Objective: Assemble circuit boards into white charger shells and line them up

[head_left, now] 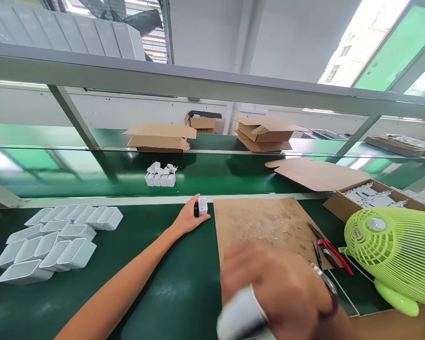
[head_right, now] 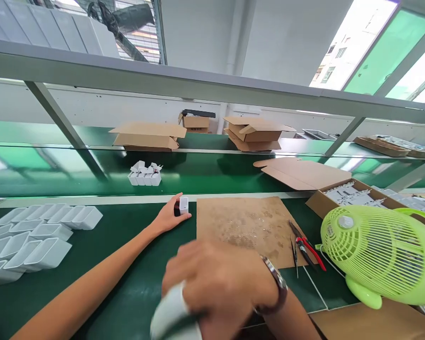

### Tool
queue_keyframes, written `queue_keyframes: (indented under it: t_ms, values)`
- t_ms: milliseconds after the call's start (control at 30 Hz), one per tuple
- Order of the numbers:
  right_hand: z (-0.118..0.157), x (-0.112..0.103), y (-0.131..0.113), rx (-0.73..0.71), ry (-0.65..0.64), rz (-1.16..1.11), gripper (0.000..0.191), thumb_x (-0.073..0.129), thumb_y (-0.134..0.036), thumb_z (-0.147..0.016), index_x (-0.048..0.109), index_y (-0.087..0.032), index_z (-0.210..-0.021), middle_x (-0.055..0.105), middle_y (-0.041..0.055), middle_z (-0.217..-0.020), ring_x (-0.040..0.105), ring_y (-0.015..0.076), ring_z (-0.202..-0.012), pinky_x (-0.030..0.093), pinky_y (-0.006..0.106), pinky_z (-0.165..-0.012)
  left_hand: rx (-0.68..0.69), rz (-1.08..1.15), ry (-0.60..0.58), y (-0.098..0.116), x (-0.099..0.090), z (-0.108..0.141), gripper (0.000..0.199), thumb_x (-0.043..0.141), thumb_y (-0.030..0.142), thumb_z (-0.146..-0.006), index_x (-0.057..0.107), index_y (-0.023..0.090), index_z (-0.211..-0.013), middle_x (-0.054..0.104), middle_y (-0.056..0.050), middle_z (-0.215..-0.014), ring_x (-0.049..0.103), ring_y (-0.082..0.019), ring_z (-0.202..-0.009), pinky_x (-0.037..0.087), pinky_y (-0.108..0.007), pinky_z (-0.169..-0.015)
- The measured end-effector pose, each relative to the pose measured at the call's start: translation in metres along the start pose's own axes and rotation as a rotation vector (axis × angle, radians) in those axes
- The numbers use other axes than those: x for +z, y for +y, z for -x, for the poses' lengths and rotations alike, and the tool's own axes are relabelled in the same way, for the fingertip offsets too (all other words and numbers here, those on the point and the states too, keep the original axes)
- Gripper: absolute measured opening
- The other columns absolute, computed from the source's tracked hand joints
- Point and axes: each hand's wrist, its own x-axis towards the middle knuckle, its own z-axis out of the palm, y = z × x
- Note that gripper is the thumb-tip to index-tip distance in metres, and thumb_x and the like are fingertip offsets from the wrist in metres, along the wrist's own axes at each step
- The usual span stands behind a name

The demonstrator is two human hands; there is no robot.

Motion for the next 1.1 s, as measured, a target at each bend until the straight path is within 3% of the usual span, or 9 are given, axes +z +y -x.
queue_keyframes:
  t_ms: [200,300,367,467,600,767,900,1000,1100]
  values:
    - [0.014,-0.005,0.112,0.704,0.114,0.542,0.018,0.057,-0.015,-0.095,0.070,-0.021,-0.085,0.068,0.0028,-0.081,0.057,0.0172,-0.070,0.045,0.029,-0.066,0.002,0.009,-0.008,0.000,-0.001,0.000,0.086,0.084,0.040,-0.075,0.045,0.019,-0.148,0.065,-0.012,-0.133,0.067,-0.030,-0.116,0.055,-0.047,-0.105]
    - [0.032,0.012,0.163,0.759,0.067,0.610,0.020,0.054,-0.009,-0.094,0.072,-0.017,-0.097,0.068,0.0070,-0.093,0.060,0.0194,-0.081,0.048,0.030,-0.076,-0.018,0.031,-0.012,-0.001,-0.001,0.002,0.089,0.086,0.045,-0.073,0.046,0.019,-0.148,0.065,-0.013,-0.132,0.069,-0.030,-0.111,0.057,-0.046,-0.101]
    - [0.041,0.026,0.180,0.740,0.042,0.587,0.023,0.056,-0.008,-0.094,0.073,-0.017,-0.107,0.069,0.0081,-0.098,0.062,0.0210,-0.089,0.049,0.032,-0.083,-0.038,0.100,0.011,-0.001,-0.002,0.002,0.091,0.085,0.053,-0.071,0.048,0.019,-0.146,0.066,-0.013,-0.131,0.068,-0.030,-0.110,0.056,-0.045,-0.101]
    - [0.050,0.044,0.186,0.712,-0.020,0.640,0.026,0.056,-0.010,-0.096,0.072,-0.016,-0.116,0.068,0.0115,-0.107,0.061,0.0245,-0.098,0.049,0.037,-0.090,-0.044,0.208,0.059,-0.002,-0.003,0.001,0.077,0.066,0.070,-0.084,0.053,0.019,-0.141,0.067,-0.012,-0.130,0.068,-0.027,-0.110,0.055,-0.042,-0.101]
    - [0.057,0.058,0.175,0.595,-0.051,0.733,0.026,0.054,-0.017,-0.101,0.072,-0.015,-0.120,0.066,0.0144,-0.116,0.059,0.0264,-0.098,0.048,0.042,-0.091,-0.056,0.272,0.097,-0.002,-0.007,-0.001,0.073,0.035,0.076,-0.098,0.062,0.017,-0.131,0.070,-0.013,-0.123,0.067,-0.026,-0.113,0.057,-0.040,-0.096]
    - [0.059,0.071,0.167,0.443,-0.077,0.716,0.023,0.058,-0.029,-0.102,0.073,-0.017,-0.115,0.066,0.0139,-0.112,0.058,0.0270,-0.096,0.048,0.041,-0.084,-0.092,0.320,0.102,-0.002,-0.008,-0.003,0.075,0.039,0.080,-0.095,0.067,0.015,-0.122,0.073,-0.013,-0.113,0.069,-0.028,-0.105,0.060,-0.040,-0.089]
    - [0.060,0.075,0.169,0.455,-0.070,0.712,0.024,0.054,-0.025,-0.103,0.073,-0.018,-0.116,0.066,0.0139,-0.113,0.056,0.0272,-0.097,0.048,0.042,-0.084,-0.053,0.239,0.208,0.002,-0.011,0.000,0.056,0.041,0.068,-0.102,0.067,0.019,-0.112,0.071,-0.010,-0.107,0.067,-0.022,-0.092,0.058,-0.036,-0.083]
    - [0.062,0.075,0.170,0.463,-0.059,0.690,0.023,0.054,-0.025,-0.103,0.072,-0.018,-0.116,0.065,0.0140,-0.114,0.056,0.0277,-0.098,0.047,0.042,-0.084,0.220,0.075,0.311,0.008,-0.011,0.013,0.040,0.044,0.053,-0.106,0.065,0.022,-0.093,0.067,-0.006,-0.087,0.062,-0.020,-0.078,0.055,-0.034,-0.075]
    - [0.064,0.074,0.173,0.479,-0.055,0.640,0.019,0.059,-0.022,-0.099,0.072,-0.019,-0.114,0.065,0.0140,-0.115,0.056,0.0288,-0.101,0.047,0.043,-0.085,0.626,-0.043,0.078,0.015,0.000,0.034,0.030,0.047,0.038,-0.105,0.065,0.023,-0.088,0.067,-0.006,-0.078,0.063,-0.019,-0.074,0.054,-0.032,-0.068]
